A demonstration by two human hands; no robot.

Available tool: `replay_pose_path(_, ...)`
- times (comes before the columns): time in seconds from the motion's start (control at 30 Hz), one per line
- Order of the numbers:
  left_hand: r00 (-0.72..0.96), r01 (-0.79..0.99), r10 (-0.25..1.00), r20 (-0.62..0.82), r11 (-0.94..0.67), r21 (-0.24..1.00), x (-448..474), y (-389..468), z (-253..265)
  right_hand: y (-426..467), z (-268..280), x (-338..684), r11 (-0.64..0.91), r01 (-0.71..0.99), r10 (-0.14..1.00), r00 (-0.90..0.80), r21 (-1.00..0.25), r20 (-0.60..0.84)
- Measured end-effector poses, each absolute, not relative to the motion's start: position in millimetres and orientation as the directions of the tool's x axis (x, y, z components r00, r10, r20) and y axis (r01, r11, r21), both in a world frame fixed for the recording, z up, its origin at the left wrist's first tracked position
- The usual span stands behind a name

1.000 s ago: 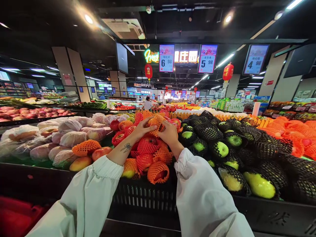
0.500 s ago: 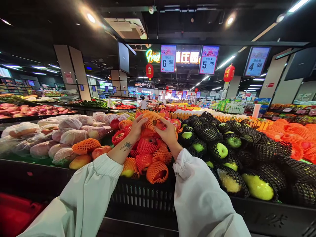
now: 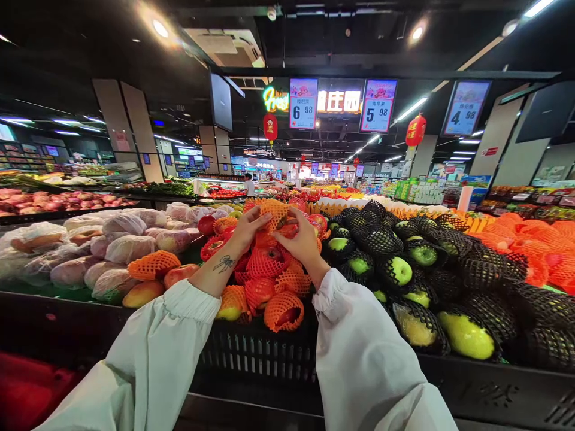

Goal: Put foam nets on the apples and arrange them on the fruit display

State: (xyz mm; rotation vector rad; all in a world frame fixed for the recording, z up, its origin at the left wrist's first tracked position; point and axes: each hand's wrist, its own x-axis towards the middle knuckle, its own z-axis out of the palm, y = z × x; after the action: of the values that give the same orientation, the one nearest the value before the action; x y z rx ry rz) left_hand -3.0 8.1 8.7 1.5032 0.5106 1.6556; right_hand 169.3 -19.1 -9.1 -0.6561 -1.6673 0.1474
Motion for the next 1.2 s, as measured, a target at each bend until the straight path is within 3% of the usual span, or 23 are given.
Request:
replay_pose_path(0.13, 0.035, -0.320, 0.818, 0.573, -0.534, 0.782, -2.4, 11.2, 5.5, -26.2, -7.4, 169.2, 0.863, 0.345, 0.435, -0.139, -0.369, 0.890)
replay_pose_path(0.33, 0.132, -0.254, 0.775, 0.618, -0.576, 0.777, -3.4, 12.6, 2.3, -21.4, -8.1, 169.8, 0.818, 0.383, 0.484, -0.056, -0.429, 0.873)
replay_pose_path(0.53, 0.300, -0.192, 0.683, 0.666, -0.641, 0.744, -4.5, 11.0, 0.8, -21.1, -5.9, 173.3, 0.785, 0.560, 0.391, -0.116, -0.264, 0.913)
replay_pose_path(0.67, 0.315, -0.178, 0.643, 0.699, -0.683, 0.708, -3.6, 10.6, 0.0, -23.1, -4.5, 171.3, 0.742, 0.607, 0.338, 0.026, -0.283, 0.941)
replay_pose_path(0.77, 0.228, -0.091, 0.621, 0.750, -0.753, 0.652, -8.2, 12.7, 1.5, -17.5, -5.0, 170.3, 0.741, 0.539, 0.333, 0.224, -0.401, 0.916)
replay_pose_path(0.9, 0.029, 0.080, 0.607, 0.794, -0.794, 0.603, -16.0, 17.3, 3.3, -7.6, -4.1, 171.2, 0.741, 0.258, 0.454, 0.488, -0.620, 0.746)
replay_pose_path(1.03, 0.163, 0.222, 0.595, 0.787, -0.799, 0.558, -14.6, 14.7, 2.3, -7.8, -0.8, 171.0, 0.754, 0.048, 0.528, 0.548, -0.655, 0.649)
replay_pose_path(1.2, 0.261, 0.313, 0.630, 0.731, -0.772, 0.553, -10.3, 13.1, 0.3, -7.5, -4.0, 170.3, 0.757, 0.106, 0.510, 0.522, -0.645, 0.684)
